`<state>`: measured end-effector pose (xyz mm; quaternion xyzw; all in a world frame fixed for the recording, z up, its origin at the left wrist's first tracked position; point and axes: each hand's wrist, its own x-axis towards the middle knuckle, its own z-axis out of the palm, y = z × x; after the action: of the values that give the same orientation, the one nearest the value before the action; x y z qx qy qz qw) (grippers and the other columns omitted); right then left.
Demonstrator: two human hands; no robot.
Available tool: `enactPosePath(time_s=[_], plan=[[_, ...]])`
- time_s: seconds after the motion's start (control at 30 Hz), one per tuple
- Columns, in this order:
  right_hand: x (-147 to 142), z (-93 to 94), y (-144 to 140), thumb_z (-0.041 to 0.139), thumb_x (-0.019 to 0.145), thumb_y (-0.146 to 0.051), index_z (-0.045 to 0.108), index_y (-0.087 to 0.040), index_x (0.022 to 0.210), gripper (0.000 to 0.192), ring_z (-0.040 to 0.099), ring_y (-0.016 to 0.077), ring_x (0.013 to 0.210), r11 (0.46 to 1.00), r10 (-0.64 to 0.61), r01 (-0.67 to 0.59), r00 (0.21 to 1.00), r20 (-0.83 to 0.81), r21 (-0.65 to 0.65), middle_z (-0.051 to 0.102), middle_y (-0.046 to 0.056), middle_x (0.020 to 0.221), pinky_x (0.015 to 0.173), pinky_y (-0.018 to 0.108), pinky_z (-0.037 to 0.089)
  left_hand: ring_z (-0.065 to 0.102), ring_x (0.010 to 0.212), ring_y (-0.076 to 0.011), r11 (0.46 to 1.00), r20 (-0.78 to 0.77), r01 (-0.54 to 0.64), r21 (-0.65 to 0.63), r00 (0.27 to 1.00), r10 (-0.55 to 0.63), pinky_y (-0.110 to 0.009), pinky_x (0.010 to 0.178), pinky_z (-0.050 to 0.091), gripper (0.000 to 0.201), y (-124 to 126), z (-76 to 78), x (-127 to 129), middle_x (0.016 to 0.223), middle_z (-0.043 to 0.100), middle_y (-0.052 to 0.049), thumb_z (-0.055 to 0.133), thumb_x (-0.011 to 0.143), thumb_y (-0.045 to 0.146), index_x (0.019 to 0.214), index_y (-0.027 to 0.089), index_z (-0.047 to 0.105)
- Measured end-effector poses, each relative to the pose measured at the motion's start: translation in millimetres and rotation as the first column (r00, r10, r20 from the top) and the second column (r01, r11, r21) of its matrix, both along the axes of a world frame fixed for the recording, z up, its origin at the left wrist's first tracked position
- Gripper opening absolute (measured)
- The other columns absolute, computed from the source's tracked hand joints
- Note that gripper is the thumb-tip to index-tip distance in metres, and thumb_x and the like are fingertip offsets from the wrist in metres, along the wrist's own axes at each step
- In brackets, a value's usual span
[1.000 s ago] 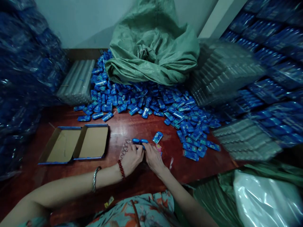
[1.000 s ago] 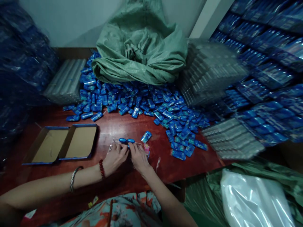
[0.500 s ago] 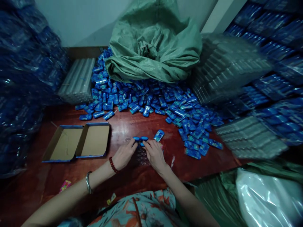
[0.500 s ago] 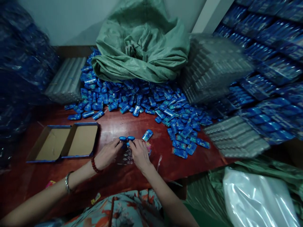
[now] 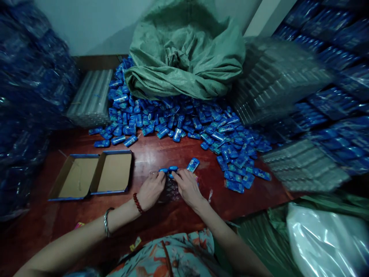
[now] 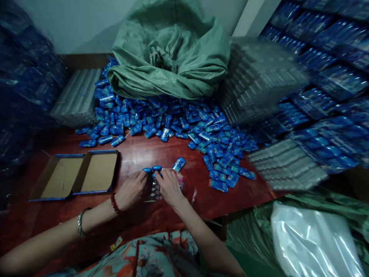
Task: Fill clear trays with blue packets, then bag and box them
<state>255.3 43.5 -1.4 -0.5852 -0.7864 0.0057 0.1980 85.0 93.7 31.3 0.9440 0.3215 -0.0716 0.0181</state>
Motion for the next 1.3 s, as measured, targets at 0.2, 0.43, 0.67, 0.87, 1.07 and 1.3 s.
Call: enactPosePath(time_s=[0.2,0.43,0.67,0.87,1.07,1.3], plan=[[-4.2,0.8,-0.8,0.041,0.086,-0.005,0.060,-0.014,0.112,0.034,0.045,0.0215,0.082,0.999,-0.025,0.026,0.998,0.049,-0.021,0.057,0.010,0.089,0.070,0.033,0.038,0.059,0.086,-0.0212,0.995,-0.038,-0.077,0.063,0.996,0.080,-0.033,0.071,0.051,0.027,4.4,-4.0,11.2,0.098,0.056,-0.012,0.038,0.083,0.001,0.100,0.008,0.058],[-8.2,2.5,0.0,0.046,0.089,-0.012,0.059,-0.017,0.116,0.031,0.050,0.0220,0.089,0.998,-0.070,0.069,0.997,0.041,0.012,0.060,0.010,0.095,0.077,0.035,0.039,0.059,0.090,-0.0211,0.993,0.194,-0.032,0.109,0.981,0.011,-0.035,0.079,0.050,0.033,0.1,-30.7,-3.5,0.099,0.058,-0.012,0.035,0.084,0.002,0.111,0.010,0.052],[32.8,-7.7,-9.6,0.041,0.094,-0.026,0.059,-0.021,0.117,0.029,0.058,0.0177,0.092,0.924,-0.354,0.380,0.887,-0.296,0.033,0.063,0.008,0.098,0.079,0.031,0.043,0.057,0.081,-0.0170,0.991,0.689,-0.128,-0.028,0.716,0.112,-0.029,0.074,0.048,0.015,46.8,-13.5,-13.2,0.087,0.058,-0.007,0.041,0.092,0.024,0.098,0.016,0.052],[69.3,-10.9,26.6,0.054,0.085,-0.045,0.049,-0.016,0.124,0.049,0.061,0.0216,0.079,0.804,-0.575,0.545,0.815,-0.075,-0.239,0.053,0.012,0.107,0.059,0.029,0.043,0.052,0.100,-0.0272,0.921,0.377,-0.386,-0.061,0.845,0.379,-0.038,0.084,0.043,0.023,149.1,-6.5,52.7,0.105,0.055,-0.017,0.048,0.088,0.026,0.103,0.008,0.053],[82.8,-26.7,26.9,0.070,0.068,-0.038,0.056,-0.018,0.088,0.031,0.059,0.0183,0.075,0.825,-0.538,0.411,0.783,-0.312,-0.389,0.055,0.002,0.082,0.065,0.029,0.046,0.053,0.102,-0.0248,0.918,0.358,-0.371,-0.143,0.845,0.397,-0.037,0.085,0.041,0.024,173.3,-22.8,84.7,0.106,0.057,-0.018,0.040,0.086,0.009,0.107,0.006,0.050],[90.3,-26.5,-23.1,0.067,0.066,-0.046,0.047,-0.021,0.091,0.040,0.050,0.0110,0.045,0.774,-0.625,0.322,0.251,-0.739,-0.546,0.054,-0.005,0.064,0.039,0.022,0.040,0.061,0.089,-0.0190,0.895,0.565,-0.344,-0.285,0.694,0.447,-0.031,0.078,0.048,0.039,128.0,-15.2,7.1,0.105,0.061,-0.011,0.043,0.088,0.019,0.126,0.013,0.039]])
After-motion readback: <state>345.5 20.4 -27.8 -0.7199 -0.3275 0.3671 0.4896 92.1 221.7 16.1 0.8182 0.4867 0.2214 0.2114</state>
